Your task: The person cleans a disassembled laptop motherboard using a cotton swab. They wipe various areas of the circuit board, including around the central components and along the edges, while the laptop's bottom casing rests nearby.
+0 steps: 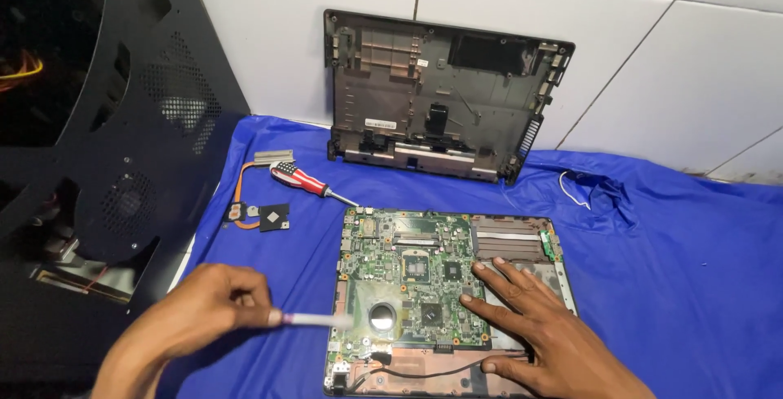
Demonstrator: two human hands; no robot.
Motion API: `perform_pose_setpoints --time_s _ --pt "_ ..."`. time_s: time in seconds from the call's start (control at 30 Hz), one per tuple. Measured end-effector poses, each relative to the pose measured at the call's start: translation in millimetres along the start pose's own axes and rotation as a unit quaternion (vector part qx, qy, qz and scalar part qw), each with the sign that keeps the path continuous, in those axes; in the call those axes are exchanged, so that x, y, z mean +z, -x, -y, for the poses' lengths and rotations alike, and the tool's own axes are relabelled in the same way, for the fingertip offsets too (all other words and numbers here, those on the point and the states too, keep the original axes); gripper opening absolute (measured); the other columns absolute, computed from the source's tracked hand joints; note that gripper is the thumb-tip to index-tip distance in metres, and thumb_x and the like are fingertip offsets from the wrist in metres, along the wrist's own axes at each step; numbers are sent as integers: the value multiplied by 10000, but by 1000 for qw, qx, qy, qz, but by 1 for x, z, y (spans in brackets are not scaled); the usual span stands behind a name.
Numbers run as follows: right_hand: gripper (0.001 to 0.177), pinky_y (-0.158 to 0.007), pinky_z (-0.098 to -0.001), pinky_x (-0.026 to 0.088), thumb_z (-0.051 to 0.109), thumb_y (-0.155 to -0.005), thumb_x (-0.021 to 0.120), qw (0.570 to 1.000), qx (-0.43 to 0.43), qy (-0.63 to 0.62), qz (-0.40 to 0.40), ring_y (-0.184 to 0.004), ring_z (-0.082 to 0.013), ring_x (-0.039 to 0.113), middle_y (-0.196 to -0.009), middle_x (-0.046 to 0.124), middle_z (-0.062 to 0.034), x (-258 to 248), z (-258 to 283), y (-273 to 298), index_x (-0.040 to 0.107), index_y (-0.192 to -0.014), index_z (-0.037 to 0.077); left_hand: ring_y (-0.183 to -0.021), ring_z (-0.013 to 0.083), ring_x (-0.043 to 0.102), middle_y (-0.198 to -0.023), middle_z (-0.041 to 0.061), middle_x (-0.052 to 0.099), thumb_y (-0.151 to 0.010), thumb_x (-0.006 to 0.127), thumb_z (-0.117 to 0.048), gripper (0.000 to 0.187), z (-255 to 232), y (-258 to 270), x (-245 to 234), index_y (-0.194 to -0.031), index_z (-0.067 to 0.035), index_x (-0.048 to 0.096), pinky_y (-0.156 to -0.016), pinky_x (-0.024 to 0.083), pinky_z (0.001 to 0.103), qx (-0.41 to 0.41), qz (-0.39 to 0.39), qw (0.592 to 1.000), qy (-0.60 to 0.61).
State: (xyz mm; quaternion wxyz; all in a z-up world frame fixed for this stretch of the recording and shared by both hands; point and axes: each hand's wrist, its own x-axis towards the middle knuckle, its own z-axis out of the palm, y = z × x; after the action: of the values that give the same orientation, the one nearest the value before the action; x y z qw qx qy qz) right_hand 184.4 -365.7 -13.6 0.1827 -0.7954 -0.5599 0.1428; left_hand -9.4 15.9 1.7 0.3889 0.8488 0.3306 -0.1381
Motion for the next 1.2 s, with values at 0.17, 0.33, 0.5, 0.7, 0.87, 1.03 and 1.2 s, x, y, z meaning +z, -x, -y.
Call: perform_pose_setpoints --time_s 0.17,0.33,0.5,0.7,0.87,1.03,1.2 --pt "727 -1199 -549 99 624 -920 590 999 28 -5 19 -1581 -261 59 -1723 164 33 -2 2 -1 450 -1573 338 -686 81 590 -647 -22 687 -788 969 -225 246 4 -11 20 -682 -101 785 -661 404 242 46 105 993 22" --pt "711 -1196 -552 108 609 -931 586 1000 3 0 0 -1572 -292 107 -1716 191 -7 0 0 1 471 -1565 308 -642 94 533 -620 -39 611 -817 984 -254 321 21 -10 6 -656 -119 742 -632 376 258 42 89 995 -2" --pt "728 -1191 -547 124 628 -921 601 1000 -15 19 -11 -1564 -311 133 -1711 209 -32 2 -2 -1 492 -1556 289 -700 81 602 -669 -54 706 -794 951 -338 274 10 -11 17 -693 -154 774 -684 414 245 60 95 993 -26" --pt "729 -1203 -552 95 643 -921 549 999 29 -8 19 -1576 -276 76 -1722 161 22 -1 2 -1 453 -1572 326 -689 81 590 -668 -43 694 -816 961 -287 272 8 -1 4 -693 -138 770 -668 406 241 20 93 995 -35" --pt "726 -1191 -549 127 635 -922 584 1000 -12 13 -13 -1564 -312 136 -1707 225 -34 3 -4 1 496 -1554 290 -704 56 592 -656 -62 680 -811 951 -295 263 7 -9 18 -690 -155 764 -675 411 232 36 107 993 -27" --pt "731 -1193 -563 104 640 -920 564 1000 19 -4 15 -1575 -296 74 -1720 172 9 -2 1 -1 455 -1572 328 -654 86 548 -625 -46 627 -816 974 -289 309 25 -10 5 -662 -139 751 -642 387 253 37 89 995 -26" --pt "727 -1192 -574 93 630 -921 570 999 30 -15 28 -1584 -287 46 -1727 155 32 -1 1 -1 431 -1580 355 -649 75 591 -611 -52 694 -774 982 -307 276 25 -12 7 -651 -144 796 -642 404 242 26 67 996 -47"
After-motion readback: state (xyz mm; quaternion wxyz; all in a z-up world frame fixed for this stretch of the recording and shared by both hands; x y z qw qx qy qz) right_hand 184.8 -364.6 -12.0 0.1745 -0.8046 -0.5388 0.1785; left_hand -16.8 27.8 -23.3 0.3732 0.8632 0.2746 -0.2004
